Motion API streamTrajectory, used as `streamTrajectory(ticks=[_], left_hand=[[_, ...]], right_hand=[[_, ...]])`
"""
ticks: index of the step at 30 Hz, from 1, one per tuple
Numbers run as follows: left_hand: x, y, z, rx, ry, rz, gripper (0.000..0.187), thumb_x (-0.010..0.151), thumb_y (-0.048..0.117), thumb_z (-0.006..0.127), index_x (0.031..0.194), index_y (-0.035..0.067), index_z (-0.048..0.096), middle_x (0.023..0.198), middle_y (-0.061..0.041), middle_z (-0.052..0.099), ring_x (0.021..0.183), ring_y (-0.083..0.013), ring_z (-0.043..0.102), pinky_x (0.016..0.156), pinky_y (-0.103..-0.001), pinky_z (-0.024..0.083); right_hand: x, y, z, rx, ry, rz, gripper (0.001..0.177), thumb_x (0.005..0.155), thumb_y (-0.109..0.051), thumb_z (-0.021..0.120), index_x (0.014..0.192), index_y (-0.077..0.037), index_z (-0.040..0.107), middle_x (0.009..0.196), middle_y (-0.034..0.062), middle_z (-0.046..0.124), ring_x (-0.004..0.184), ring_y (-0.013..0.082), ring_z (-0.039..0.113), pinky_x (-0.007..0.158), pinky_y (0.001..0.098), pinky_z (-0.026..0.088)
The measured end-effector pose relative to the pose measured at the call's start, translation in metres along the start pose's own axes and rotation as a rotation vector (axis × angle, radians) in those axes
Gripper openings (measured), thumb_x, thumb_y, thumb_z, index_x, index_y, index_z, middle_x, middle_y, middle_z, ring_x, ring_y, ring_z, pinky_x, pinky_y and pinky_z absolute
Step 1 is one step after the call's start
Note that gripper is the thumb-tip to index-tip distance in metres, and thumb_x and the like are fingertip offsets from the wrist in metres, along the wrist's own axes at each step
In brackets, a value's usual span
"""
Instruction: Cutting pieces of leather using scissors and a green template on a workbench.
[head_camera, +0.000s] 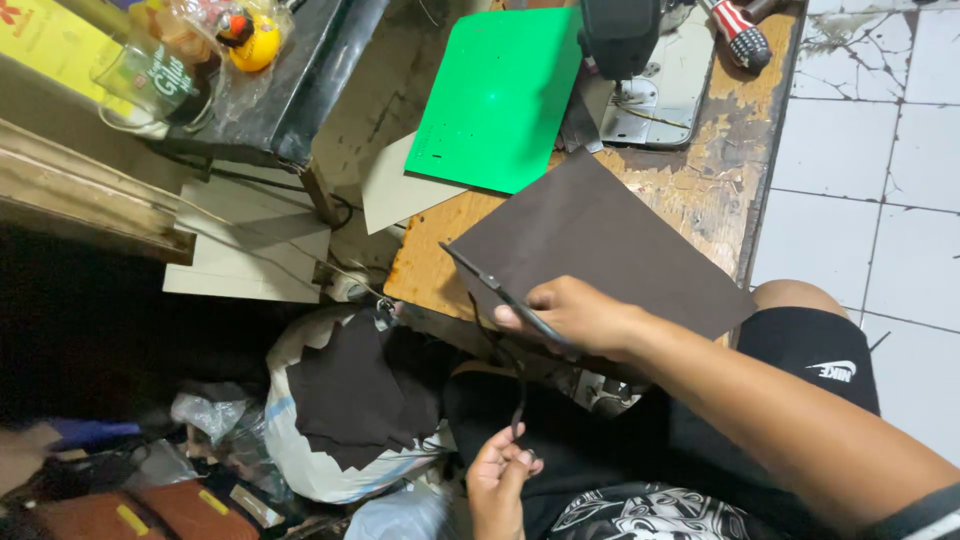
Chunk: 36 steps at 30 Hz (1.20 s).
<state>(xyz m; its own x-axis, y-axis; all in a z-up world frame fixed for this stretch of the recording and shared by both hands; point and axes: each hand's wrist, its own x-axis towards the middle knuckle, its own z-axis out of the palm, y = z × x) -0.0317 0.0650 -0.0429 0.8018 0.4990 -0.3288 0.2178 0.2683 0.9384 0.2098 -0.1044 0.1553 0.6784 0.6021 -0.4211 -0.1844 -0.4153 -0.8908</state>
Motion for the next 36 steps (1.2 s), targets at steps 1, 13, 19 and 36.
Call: streamTrajectory(ticks=[1, 13, 19, 36], left_hand=[[0.003, -0.005, -0.009, -0.011, 0.007, -0.007, 0.043, 0.079, -0.002, 0.072, 0.121, -0.01, 0.072, 0.082, -0.018, 0.073, 0.064, -0.0216, 0.07, 0.066, -0.037, 0.065], [0.015, 0.005, -0.032, 0.035, 0.105, -0.161, 0.037, 0.094, 0.006, 0.061, 0.13, 0.002, 0.068, 0.092, -0.01, 0.064, 0.081, -0.0187, 0.065, 0.085, -0.038, 0.059], [0.011, 0.024, 0.019, 0.233, 0.101, -0.078, 0.092, 0.081, 0.002, 0.067, 0.161, 0.012, 0.024, 0.17, -0.014, 0.025, 0.158, -0.027, 0.024, 0.125, -0.041, 0.021], [-0.003, 0.09, 0.116, -0.221, -0.211, -0.092, 0.033, 0.09, 0.008, 0.067, 0.121, -0.003, 0.066, 0.117, -0.02, 0.076, 0.106, -0.0264, 0.071, 0.094, -0.038, 0.058]], right_hand=[[-0.009, 0.004, -0.017, -0.01, -0.008, 0.008, 0.058, 0.09, -0.063, 0.062, 0.062, -0.012, 0.053, 0.052, 0.0029, 0.054, 0.05, 0.0114, 0.044, 0.048, 0.0293, 0.03], [-0.088, 0.035, -0.154, -0.783, 0.512, 0.499, 0.042, 0.094, -0.056, 0.059, 0.091, -0.014, 0.064, 0.09, 0.0177, 0.075, 0.085, 0.0392, 0.066, 0.067, 0.0459, 0.045], [-0.086, 0.081, -0.172, -0.932, 0.644, 0.467, 0.052, 0.101, -0.059, 0.053, 0.09, -0.009, 0.066, 0.097, 0.0169, 0.075, 0.092, 0.0447, 0.068, 0.075, 0.0513, 0.048], [-0.093, 0.141, -0.141, -0.624, 0.814, 0.288, 0.049, 0.087, -0.052, 0.066, 0.123, -0.02, 0.075, 0.109, 0.0084, 0.076, 0.102, 0.0351, 0.069, 0.082, 0.0452, 0.05]])
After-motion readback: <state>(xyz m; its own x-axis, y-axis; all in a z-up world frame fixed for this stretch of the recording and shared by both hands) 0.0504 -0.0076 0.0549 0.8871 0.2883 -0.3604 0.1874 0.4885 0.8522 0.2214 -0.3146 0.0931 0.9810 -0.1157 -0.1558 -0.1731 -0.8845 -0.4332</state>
